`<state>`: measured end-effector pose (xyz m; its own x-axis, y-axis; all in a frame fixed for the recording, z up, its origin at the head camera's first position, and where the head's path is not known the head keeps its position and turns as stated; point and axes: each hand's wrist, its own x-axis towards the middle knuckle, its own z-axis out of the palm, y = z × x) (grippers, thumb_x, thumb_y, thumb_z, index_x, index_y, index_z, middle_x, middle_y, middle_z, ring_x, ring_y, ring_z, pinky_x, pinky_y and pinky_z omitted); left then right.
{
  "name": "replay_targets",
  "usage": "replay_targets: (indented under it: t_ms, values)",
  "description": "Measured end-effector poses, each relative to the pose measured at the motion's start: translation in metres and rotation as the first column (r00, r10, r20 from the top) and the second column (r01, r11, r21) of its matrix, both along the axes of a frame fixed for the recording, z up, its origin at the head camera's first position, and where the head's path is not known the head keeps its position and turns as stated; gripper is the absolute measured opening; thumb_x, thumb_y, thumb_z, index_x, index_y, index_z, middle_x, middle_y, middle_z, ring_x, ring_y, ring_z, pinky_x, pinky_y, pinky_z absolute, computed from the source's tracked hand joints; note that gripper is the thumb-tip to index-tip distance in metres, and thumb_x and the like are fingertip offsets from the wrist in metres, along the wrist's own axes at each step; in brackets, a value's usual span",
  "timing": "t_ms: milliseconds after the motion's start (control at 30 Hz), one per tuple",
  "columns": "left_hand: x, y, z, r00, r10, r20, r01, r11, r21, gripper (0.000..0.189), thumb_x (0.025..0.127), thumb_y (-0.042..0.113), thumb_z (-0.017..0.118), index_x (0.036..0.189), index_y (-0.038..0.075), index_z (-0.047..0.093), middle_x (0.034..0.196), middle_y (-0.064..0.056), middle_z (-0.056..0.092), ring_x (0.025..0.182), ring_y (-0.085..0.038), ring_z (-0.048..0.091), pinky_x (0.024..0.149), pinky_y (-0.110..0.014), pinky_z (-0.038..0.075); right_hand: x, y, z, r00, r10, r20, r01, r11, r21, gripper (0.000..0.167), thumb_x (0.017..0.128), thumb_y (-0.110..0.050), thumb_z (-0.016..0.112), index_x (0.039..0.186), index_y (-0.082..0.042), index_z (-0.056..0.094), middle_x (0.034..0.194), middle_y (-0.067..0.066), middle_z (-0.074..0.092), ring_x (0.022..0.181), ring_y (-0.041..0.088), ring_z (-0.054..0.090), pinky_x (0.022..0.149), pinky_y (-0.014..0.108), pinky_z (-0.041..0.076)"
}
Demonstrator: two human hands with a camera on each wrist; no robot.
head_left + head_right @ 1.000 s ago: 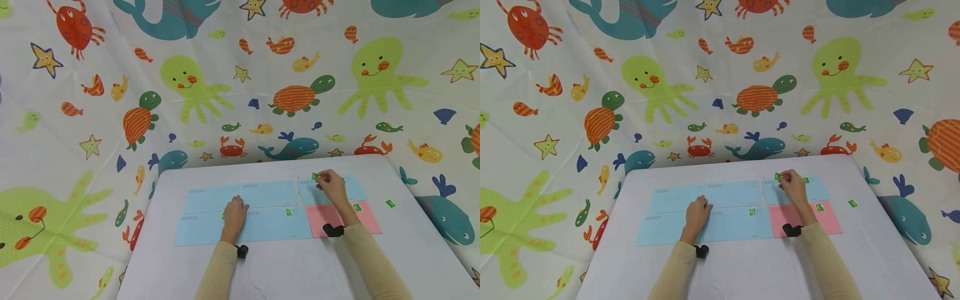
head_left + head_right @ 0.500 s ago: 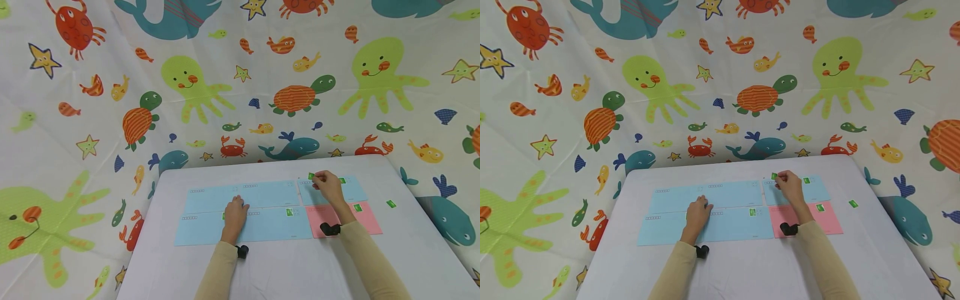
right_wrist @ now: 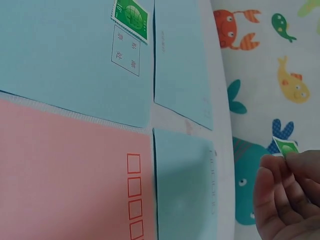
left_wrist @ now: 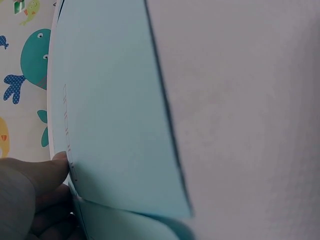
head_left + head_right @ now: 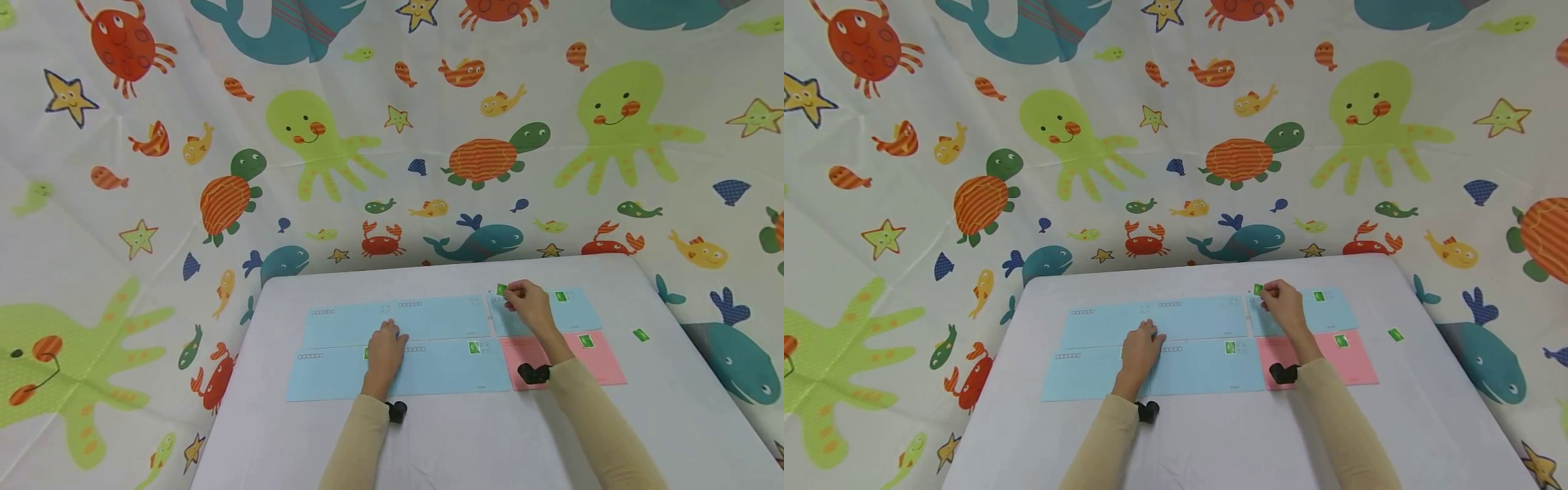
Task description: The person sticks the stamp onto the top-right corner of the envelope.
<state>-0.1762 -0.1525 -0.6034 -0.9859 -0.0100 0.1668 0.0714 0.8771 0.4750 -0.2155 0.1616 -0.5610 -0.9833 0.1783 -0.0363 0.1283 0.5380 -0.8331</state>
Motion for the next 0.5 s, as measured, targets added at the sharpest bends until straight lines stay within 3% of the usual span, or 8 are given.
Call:
replay_targets:
  t_ms: [500]
  values:
    - [0.001, -0.001, 0.002, 1.000, -0.012, -0.008, 0.012, 1.000, 0.021, 0.035, 0.090, 0.016, 0.074, 0.117, -0.007, 0.071, 0.130, -0.026, 0.065, 0.120, -0.041, 0.064, 0.098, -0.050, 0.055, -0.006, -0.014, -0.008, 0.998, 0.062, -0.023, -0.062, 0.998, -0.027, 0.030, 0.101, -0.017, 0.059, 0.121, 0.005, 0.061, 0.104, 0.024, 0.070, 0.080, 0.020, 0.071, 0.073, 0.027, 0.061]
